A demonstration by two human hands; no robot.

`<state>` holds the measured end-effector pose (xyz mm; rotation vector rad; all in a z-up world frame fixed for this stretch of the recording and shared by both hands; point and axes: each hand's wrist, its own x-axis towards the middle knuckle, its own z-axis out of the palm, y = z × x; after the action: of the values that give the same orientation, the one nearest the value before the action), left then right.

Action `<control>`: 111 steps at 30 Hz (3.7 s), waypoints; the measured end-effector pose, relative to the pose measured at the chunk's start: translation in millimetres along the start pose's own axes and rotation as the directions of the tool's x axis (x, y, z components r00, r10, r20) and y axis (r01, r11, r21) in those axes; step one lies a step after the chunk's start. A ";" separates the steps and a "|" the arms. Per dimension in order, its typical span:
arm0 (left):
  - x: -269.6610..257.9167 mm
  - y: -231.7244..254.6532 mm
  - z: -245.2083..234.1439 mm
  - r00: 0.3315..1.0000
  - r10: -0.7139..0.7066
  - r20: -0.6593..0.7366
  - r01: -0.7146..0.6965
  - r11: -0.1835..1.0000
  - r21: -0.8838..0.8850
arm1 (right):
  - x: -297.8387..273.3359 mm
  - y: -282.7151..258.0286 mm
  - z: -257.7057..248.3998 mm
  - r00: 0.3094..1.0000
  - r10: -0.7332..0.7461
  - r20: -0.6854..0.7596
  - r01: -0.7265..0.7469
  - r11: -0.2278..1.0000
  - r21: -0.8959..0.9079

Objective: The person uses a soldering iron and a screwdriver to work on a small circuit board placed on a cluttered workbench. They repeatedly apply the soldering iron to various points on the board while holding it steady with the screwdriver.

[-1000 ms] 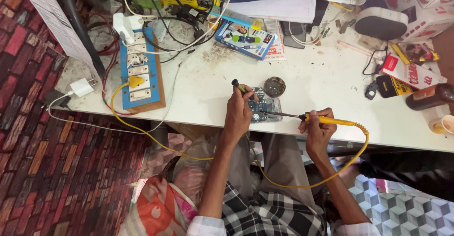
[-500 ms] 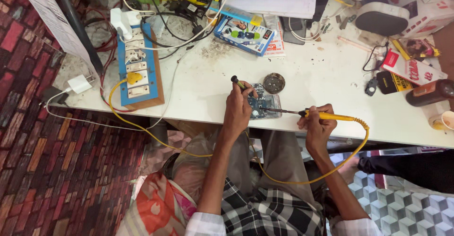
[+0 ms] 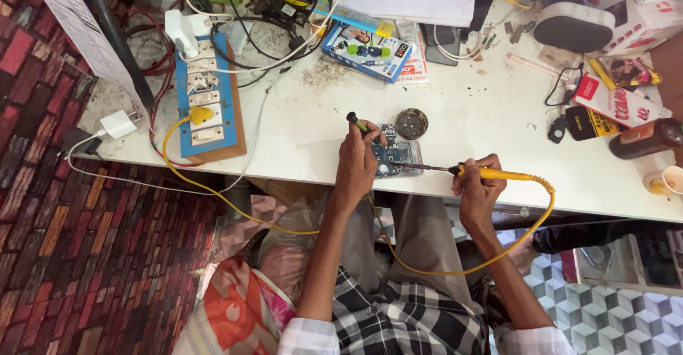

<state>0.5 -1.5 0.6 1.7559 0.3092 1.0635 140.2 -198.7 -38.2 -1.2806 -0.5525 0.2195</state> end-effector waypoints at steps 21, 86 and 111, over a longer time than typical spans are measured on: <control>-3.4 -5.3 0.1 0.999 -0.031 0.006 0.031 0.995 0.095 | 13.3 -2.7 -9.1 0.992 0.117 0.041 -0.124 0.957 0.261; 1.0 -3.6 -0.7 0.994 -0.094 0.055 0.088 0.991 0.105 | -6.0 2.3 5.3 0.997 -0.021 -0.072 0.021 1.000 -0.009; 0.9 1.7 -1.6 0.998 -0.063 0.031 0.058 0.989 0.137 | -5.9 4.5 5.8 0.992 -0.041 -0.116 0.045 0.999 0.027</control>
<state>-0.6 -0.7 2.7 1.8725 0.4195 0.9864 133.0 -195.2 -43.0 -1.2428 -0.4755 0.1165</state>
